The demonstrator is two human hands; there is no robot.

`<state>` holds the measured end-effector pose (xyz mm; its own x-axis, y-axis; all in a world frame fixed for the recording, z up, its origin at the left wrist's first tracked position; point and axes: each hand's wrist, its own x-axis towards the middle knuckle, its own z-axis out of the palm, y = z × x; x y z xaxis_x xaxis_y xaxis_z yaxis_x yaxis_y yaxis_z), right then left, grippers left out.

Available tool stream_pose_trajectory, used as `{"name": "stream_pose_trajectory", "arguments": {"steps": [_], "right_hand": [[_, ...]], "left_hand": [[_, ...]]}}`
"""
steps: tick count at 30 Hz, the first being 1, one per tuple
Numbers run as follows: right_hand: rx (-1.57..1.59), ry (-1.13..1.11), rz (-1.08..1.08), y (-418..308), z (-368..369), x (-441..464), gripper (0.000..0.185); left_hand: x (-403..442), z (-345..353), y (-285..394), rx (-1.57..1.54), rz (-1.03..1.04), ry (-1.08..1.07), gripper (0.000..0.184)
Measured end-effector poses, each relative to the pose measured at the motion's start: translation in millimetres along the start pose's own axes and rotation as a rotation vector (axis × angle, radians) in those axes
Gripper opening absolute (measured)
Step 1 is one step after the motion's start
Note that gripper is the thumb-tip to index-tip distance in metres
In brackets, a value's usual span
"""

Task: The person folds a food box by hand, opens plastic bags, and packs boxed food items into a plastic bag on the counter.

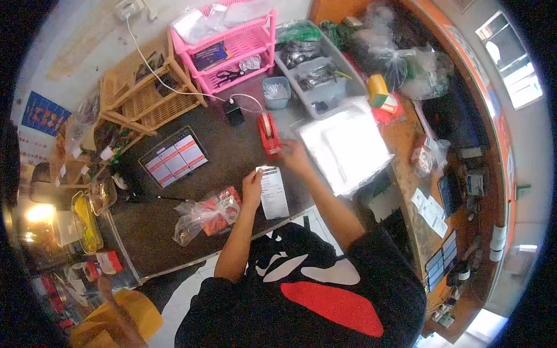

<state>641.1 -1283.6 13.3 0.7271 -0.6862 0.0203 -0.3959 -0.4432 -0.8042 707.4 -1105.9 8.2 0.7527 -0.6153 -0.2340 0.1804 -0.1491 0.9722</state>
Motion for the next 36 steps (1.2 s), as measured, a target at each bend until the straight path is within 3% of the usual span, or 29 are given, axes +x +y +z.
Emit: {"name": "stream_pose_trajectory", "arguments": {"steps": [1,4,7,10,13,15,17,19,21,24,27,30,32,34,36], "right_hand": [[-0.023,-0.059,0.015,14.9,11.2,17.4,0.029],[0.018,-0.301,0.401,12.8,21.6,40.0,0.028],[0.706,-0.179,0.338,-15.8,7.5,16.8,0.023],[0.200,-0.084,0.363,-73.0,-30.3,-34.6,0.028],[-0.017,-0.065,0.409,13.7,19.1,-77.5,0.030],[-0.064,-0.186,0.509,-10.2,6.4,-82.9,0.035],[-0.283,-0.123,0.358,15.2,21.2,-92.1,0.030],[-0.237,-0.061,0.376,24.5,12.3,-93.3,0.027],[0.079,-0.023,0.536,13.1,-11.6,-82.5,0.028],[0.203,0.169,0.201,48.1,11.4,-48.7,0.028],[0.198,-0.035,0.237,22.6,22.1,-20.2,0.037],[0.040,-0.051,0.248,35.0,39.3,-8.5,0.035],[-0.535,0.236,0.111,80.7,72.0,-11.1,0.021],[-0.472,0.258,0.124,90.3,79.5,-35.3,0.013],[0.202,0.013,0.261,64.3,58.4,-37.8,0.013]], "left_hand": [[6.9,3.0,-11.1,0.026,-0.009,0.003,0.028],[24.8,13.9,-49.8,0.034,-0.020,0.032,0.033],[23.2,13.1,-32.6,0.168,-0.044,0.061,0.034],[17.2,20.3,-26.3,-0.024,-0.011,0.063,0.034],[16.6,33.6,-40.1,-0.408,-0.161,-0.050,0.029],[6.4,39.8,-20.9,-0.215,-0.154,-0.053,0.025],[-1.8,37.0,-15.3,-0.129,-0.152,-0.063,0.022],[-3.0,33.6,-22.0,-0.159,-0.151,-0.094,0.021],[2.0,32.9,-48.4,-0.111,-0.168,-0.071,0.023],[-9.8,33.8,-61.5,-0.119,-0.248,-0.075,0.027],[-14.6,38.1,-51.9,0.008,-0.275,-0.049,0.031],[-10.3,38.0,-48.0,0.191,-0.259,-0.014,0.033],[-5.6,42.5,-40.4,0.342,-0.223,-0.044,0.034],[-24.2,36.3,-44.7,0.394,-0.173,-0.045,0.033],[-23.2,30.7,-43.1,0.332,-0.044,0.005,0.033]]}}
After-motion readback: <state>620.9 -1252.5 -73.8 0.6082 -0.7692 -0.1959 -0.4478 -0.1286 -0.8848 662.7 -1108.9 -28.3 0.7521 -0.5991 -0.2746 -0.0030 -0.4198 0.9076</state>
